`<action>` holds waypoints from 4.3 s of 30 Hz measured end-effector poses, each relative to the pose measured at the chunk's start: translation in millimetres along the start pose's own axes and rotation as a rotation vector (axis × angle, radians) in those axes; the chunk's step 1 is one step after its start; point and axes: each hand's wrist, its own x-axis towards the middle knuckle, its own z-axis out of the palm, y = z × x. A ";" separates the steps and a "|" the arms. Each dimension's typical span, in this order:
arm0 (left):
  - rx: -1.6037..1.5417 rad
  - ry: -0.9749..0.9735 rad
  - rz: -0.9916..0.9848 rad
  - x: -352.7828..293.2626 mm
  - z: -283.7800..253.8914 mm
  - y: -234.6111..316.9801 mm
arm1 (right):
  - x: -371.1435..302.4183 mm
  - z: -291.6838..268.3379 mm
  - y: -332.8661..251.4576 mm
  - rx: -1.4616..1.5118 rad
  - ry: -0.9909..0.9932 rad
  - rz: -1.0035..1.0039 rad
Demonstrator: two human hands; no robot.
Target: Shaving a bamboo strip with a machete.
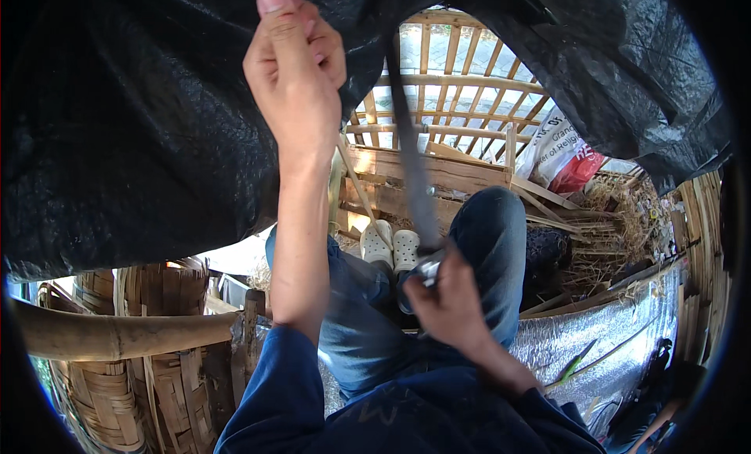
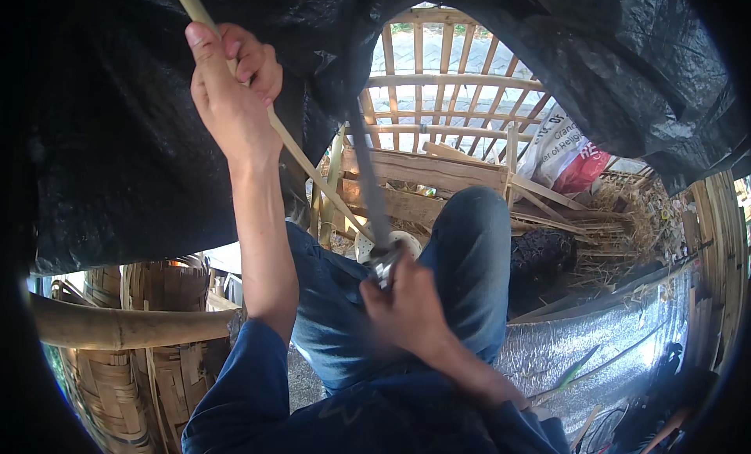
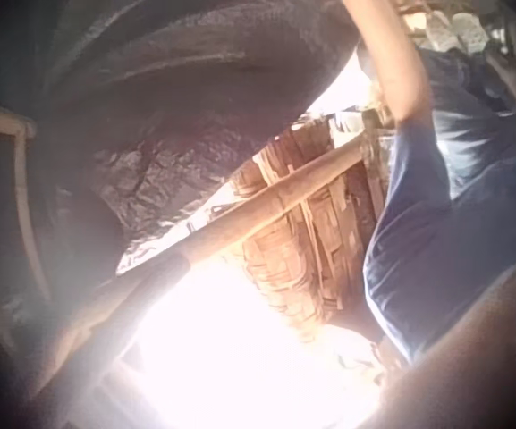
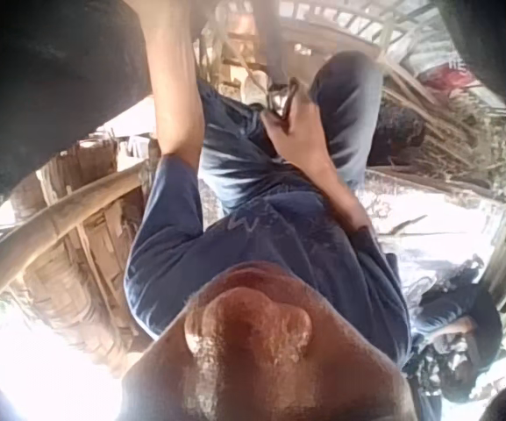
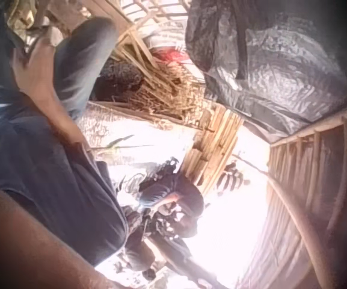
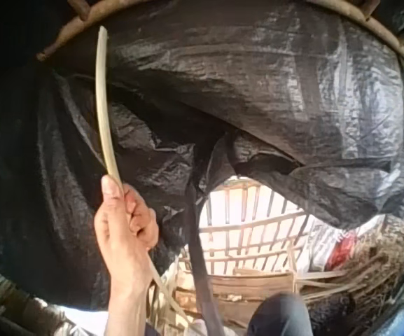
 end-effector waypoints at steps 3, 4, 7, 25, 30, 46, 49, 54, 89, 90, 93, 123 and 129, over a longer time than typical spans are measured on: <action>0.097 0.055 0.015 -4.1 -13.3 2.8 | -27.3 32.8 54.6 -0.176 -0.315 0.359; 0.023 0.050 0.019 -3.1 -28.5 3.9 | -23.1 21.2 62.9 -0.162 -0.185 0.291; 0.005 0.081 0.006 -2.6 -30.3 12.3 | -6.2 -8.1 58.0 0.041 0.022 0.307; -0.054 -0.045 -0.270 -62.3 -26.4 -22.2 | -10.8 5.1 61.4 -0.010 -0.130 0.298; -0.102 -0.094 -0.321 -97.5 -44.5 -41.5 | -28.8 1.1 36.0 -0.035 -0.206 0.504; -0.318 -0.116 -0.429 -95.3 -45.9 -37.3 | -0.2 -2.7 18.6 0.114 -0.246 0.476; -0.292 -0.094 -0.384 -99.8 -48.8 -34.5 | 13.7 -8.6 4.4 0.021 -0.122 0.363; -0.336 0.061 -0.377 -105.4 -44.4 -40.4 | -23.0 35.5 42.9 0.026 -0.189 0.332; -0.303 -0.106 -0.359 -101.0 -47.8 -41.9 | 48.3 -22.6 -24.6 0.013 0.206 0.195; -0.314 -0.099 -0.362 -100.8 -47.1 -41.8 | 47.0 -20.4 -22.7 0.008 0.183 0.191; -0.340 -0.099 -0.343 -99.5 -45.9 -40.0 | 42.8 -13.5 -21.8 -0.072 0.157 0.165; -0.249 0.008 -0.311 -100.0 -51.5 -43.5 | -58.7 13.6 42.5 -0.144 -0.269 0.319; -0.290 -0.006 -0.335 -99.1 -45.9 -38.5 | -44.9 -7.1 26.7 -0.149 -0.212 0.281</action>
